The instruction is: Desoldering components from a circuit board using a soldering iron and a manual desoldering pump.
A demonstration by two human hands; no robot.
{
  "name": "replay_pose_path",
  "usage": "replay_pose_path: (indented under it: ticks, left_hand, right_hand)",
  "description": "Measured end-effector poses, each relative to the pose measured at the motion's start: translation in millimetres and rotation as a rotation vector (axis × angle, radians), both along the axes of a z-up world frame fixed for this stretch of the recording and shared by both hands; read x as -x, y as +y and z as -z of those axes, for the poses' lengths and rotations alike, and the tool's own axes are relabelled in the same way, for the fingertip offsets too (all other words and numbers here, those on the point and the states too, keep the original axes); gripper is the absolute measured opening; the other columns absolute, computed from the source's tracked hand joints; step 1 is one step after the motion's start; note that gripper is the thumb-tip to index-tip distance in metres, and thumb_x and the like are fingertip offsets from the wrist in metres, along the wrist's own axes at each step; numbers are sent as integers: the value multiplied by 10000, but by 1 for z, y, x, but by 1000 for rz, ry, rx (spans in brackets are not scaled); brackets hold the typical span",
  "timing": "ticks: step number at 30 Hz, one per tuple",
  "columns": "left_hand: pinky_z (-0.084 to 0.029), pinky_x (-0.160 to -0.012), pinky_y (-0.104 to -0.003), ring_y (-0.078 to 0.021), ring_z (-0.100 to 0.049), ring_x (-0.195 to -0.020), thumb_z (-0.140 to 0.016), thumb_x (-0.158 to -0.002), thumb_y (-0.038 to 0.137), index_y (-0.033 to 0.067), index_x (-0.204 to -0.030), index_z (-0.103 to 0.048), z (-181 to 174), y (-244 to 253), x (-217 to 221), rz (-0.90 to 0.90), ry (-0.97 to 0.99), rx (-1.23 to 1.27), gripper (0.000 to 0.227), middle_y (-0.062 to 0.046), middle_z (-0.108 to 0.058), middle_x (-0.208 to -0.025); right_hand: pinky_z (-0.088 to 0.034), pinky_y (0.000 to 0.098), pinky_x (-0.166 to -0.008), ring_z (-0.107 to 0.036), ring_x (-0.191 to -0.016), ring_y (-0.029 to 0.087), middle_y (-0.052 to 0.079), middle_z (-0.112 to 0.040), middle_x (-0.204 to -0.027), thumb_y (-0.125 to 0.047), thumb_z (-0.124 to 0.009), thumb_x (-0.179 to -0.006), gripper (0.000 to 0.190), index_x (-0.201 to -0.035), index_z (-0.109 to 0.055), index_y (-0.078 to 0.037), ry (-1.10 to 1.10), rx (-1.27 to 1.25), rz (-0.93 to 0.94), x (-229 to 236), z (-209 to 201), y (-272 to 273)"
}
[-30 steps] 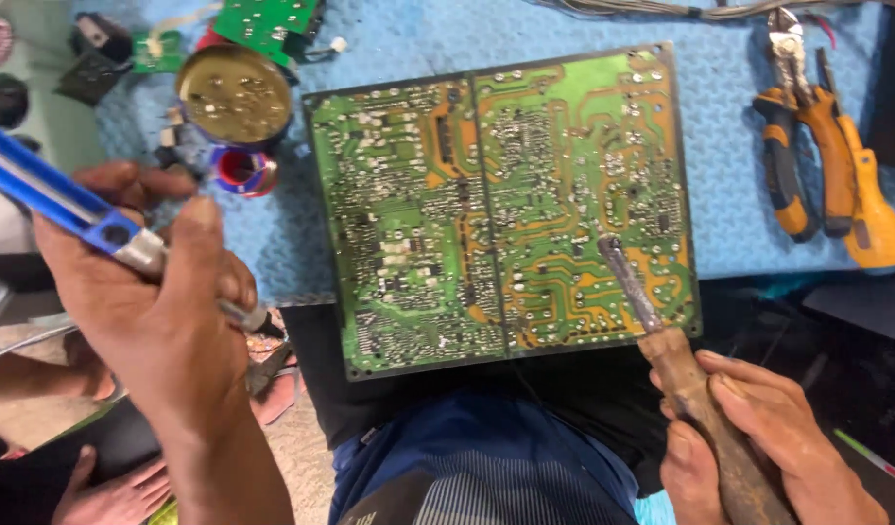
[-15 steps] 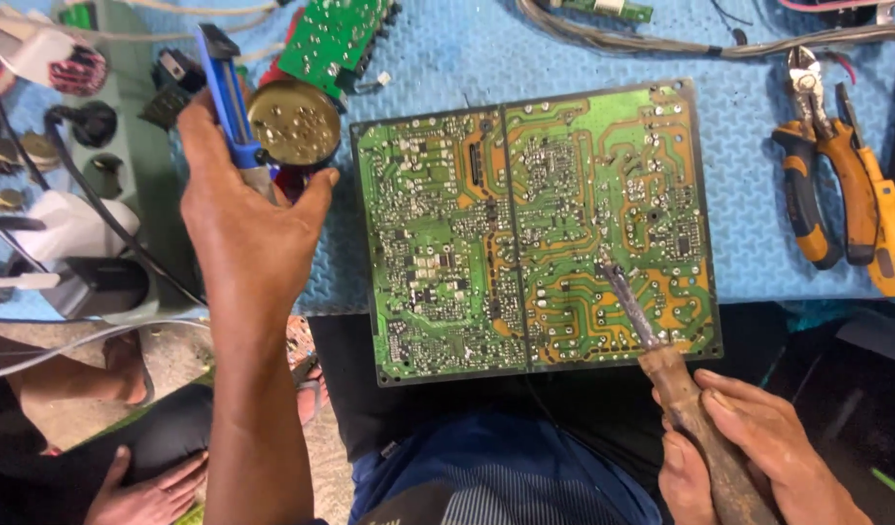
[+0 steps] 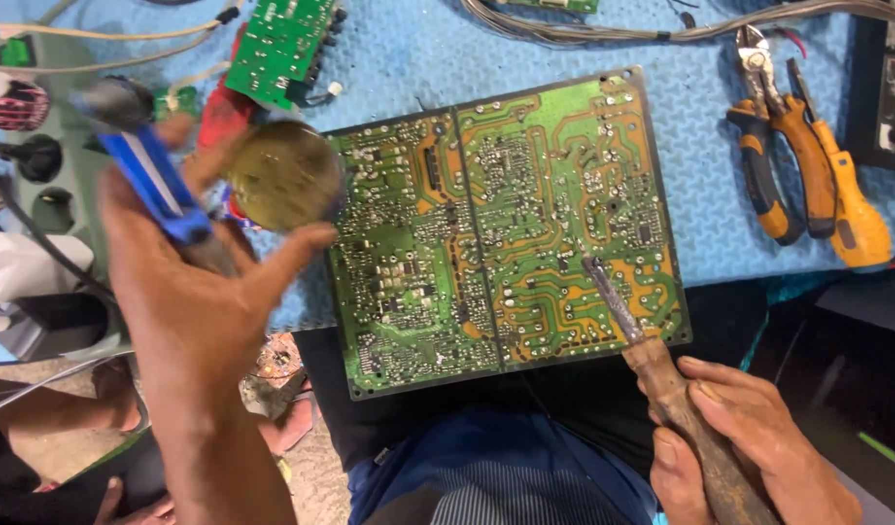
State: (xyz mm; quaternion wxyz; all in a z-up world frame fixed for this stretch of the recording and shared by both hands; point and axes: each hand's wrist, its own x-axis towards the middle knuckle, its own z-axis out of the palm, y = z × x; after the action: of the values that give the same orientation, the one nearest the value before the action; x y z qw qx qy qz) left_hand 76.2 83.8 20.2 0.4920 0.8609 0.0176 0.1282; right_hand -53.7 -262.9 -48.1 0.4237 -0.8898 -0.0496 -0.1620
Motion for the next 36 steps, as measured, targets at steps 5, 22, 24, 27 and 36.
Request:
replay_pose_path:
  ticks: [5,22,24,27,36]
  left_hand:
    - [-482,-889,-304,-160,-662,-1018,-979,-642,252,209,-1360,-401,-3,-40,-1,193,287,-67,922,-32,-731,-1278]
    - [-627,-775,-424,-287,-715,-1251,-913,-806,311,137,-1495,-365,13,-58,4,454,73,-354,898,-73,-585,-1544]
    - [-640,-751,-426,-311,-744,-1191,-936,-789,289,143,-1498,-352,14,-58,4,466,58,-356,930,-88,-583,-1550]
    - [-631,-767,-406,-276,-694,-1293,-924,-792,288,165,-1496,-353,11,-58,2,477,92,-334,914,-52,-580,-1555]
    - [-590,-699,-426,-295,-762,-1085,-912,-774,331,193,-1474,-396,6,-59,-1,435,150,-366,880,-1,-616,-1511]
  right_hand:
    - [-564,396,-1149,-743,-1218,340,123,-752,-1066,-115,-662,-887,442,-1300,-537,-21,41,42,-81,-4,-19,-3]
    - [-675,420,-796,-759,-768,326,215,-705,-847,-119,-694,-826,316,-1015,-635,126,-240,-75,-121,-52,-34,53]
    - [-654,379,-732,-752,-738,341,205,-682,-792,-141,-663,-854,318,-1011,-626,133,-243,-130,-105,-54,-31,55]
    - [-660,366,-773,-766,-788,353,211,-694,-823,-151,-664,-855,344,-1055,-618,126,-208,-178,-116,-51,-27,51]
    - [-671,295,-813,-800,-929,331,215,-734,-929,-166,-639,-897,371,-1151,-580,97,-142,-199,-121,-42,-30,41]
